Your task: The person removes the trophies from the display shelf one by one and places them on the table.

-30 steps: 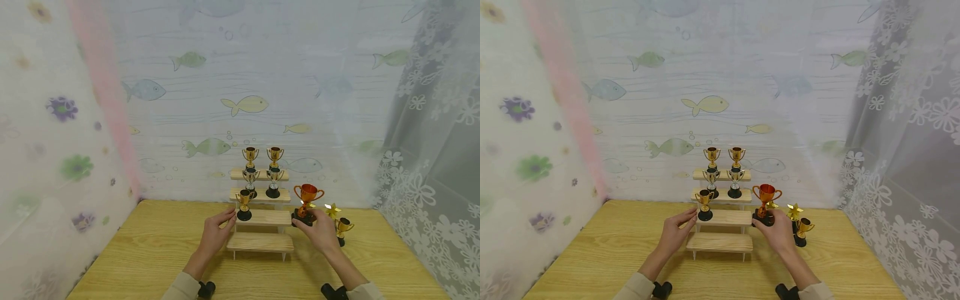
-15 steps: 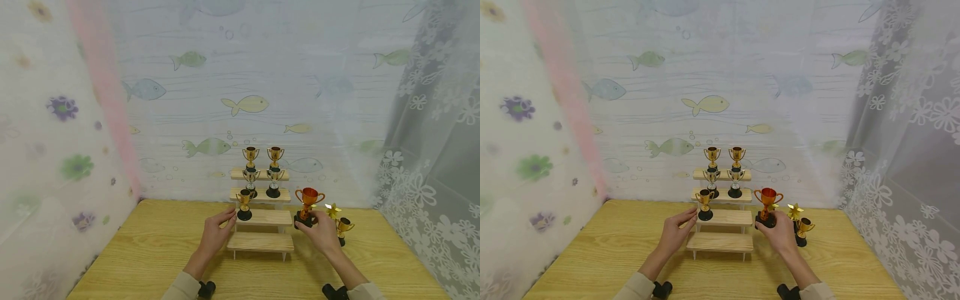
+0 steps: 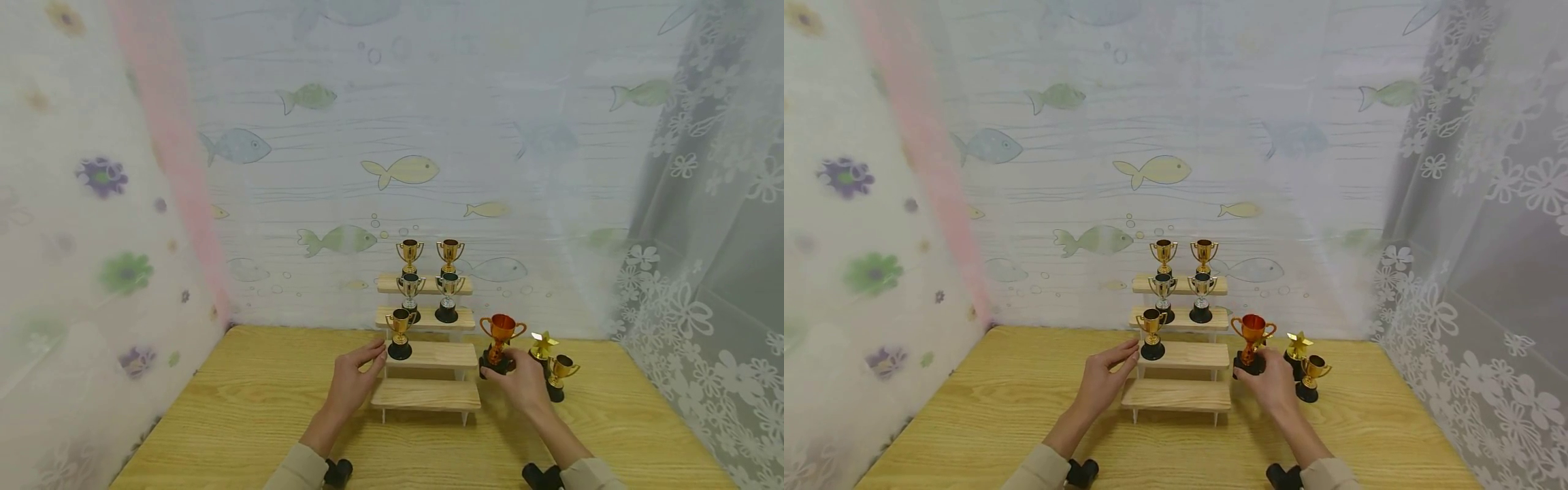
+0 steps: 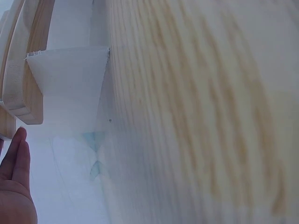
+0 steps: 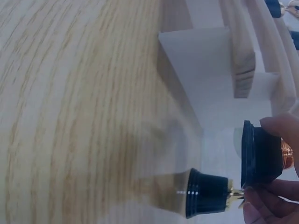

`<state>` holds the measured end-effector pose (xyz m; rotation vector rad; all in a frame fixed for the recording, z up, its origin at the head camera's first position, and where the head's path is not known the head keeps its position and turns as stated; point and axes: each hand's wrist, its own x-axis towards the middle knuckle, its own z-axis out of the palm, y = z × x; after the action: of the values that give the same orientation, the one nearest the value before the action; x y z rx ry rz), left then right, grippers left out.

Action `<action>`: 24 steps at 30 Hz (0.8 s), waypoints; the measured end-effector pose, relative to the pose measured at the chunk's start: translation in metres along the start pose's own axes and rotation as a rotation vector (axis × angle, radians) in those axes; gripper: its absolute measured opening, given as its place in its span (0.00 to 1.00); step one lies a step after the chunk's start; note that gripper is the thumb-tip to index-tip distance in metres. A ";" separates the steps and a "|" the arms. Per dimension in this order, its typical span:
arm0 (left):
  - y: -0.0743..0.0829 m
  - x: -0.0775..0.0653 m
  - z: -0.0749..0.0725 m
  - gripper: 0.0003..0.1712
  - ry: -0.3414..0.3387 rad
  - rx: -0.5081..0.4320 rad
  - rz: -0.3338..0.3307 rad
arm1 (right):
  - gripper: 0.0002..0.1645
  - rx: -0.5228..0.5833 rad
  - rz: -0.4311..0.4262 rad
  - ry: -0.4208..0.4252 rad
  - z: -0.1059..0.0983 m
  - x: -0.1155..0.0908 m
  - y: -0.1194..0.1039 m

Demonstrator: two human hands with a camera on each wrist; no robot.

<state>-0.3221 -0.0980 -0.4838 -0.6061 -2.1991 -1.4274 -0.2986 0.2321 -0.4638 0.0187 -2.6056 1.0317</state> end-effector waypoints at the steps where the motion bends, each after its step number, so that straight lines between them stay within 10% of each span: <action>1: 0.000 0.000 0.000 0.17 0.000 -0.002 -0.005 | 0.35 0.002 0.002 -0.001 0.001 0.000 0.000; 24: 0.000 0.000 0.000 0.17 -0.004 -0.017 -0.027 | 0.38 -0.005 0.063 -0.079 0.014 0.003 0.015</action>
<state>-0.3219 -0.0980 -0.4833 -0.5875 -2.2085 -1.4610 -0.3075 0.2336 -0.4823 -0.0244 -2.6953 1.0667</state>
